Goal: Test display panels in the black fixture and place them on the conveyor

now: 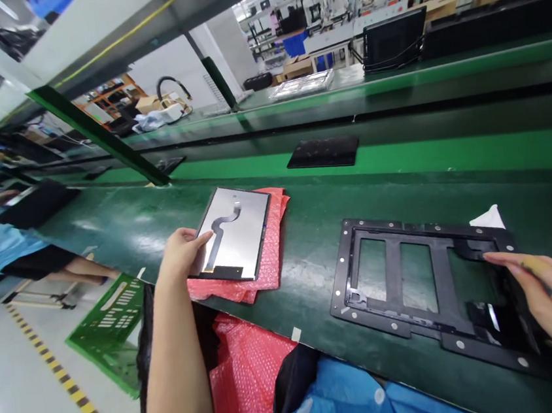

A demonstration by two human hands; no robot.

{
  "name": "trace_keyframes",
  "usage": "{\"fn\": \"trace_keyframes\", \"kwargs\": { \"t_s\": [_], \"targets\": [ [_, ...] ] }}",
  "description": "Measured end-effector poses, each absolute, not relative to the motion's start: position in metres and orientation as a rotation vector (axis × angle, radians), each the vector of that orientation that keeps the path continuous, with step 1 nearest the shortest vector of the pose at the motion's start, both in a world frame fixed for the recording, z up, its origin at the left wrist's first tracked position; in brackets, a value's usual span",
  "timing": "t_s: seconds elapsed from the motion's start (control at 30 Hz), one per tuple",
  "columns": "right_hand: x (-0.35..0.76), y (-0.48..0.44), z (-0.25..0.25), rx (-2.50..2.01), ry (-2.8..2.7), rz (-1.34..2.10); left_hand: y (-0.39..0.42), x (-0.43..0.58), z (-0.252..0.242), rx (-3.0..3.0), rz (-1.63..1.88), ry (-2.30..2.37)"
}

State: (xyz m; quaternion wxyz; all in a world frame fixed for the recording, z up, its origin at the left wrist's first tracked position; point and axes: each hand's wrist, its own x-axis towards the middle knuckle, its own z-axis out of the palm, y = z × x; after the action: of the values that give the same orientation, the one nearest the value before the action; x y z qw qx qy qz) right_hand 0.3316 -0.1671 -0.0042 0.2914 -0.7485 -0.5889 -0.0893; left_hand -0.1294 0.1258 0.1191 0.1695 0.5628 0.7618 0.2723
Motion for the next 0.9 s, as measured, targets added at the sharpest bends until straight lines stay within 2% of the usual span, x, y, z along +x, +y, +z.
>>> {"fn": "trace_keyframes", "kwargs": {
  "t_s": [0.17, 0.27, 0.37, 0.53, 0.77, 0.9],
  "targets": [
    [0.325, -0.168, 0.002, -2.089, -1.319, -0.130, 0.086, -0.122, 0.133, 1.301, 1.031, 1.896],
    [0.303, -0.165, 0.017, -1.982, -1.285, -0.073, 0.054, -0.102, 0.130, 1.212, 1.120, 1.663],
    [0.273, -0.157, 0.033, -1.791, -1.356, 0.013, 0.023, -0.070, 0.120, 1.098, 1.082, 1.423],
    [0.226, -0.132, 0.044, -1.581, -1.438, 0.090, -0.014, -0.013, 0.109, 1.047, 1.006, 1.278],
    [0.222, -0.125, 0.042, -1.644, -1.380, -0.140, -0.035, 0.020, 0.116, 1.124, 0.885, 1.225],
    [0.232, -0.129, 0.043, -1.720, -1.348, -0.027, -0.039, 0.031, 0.119, 1.150, 0.853, 1.227]
  ]
}}
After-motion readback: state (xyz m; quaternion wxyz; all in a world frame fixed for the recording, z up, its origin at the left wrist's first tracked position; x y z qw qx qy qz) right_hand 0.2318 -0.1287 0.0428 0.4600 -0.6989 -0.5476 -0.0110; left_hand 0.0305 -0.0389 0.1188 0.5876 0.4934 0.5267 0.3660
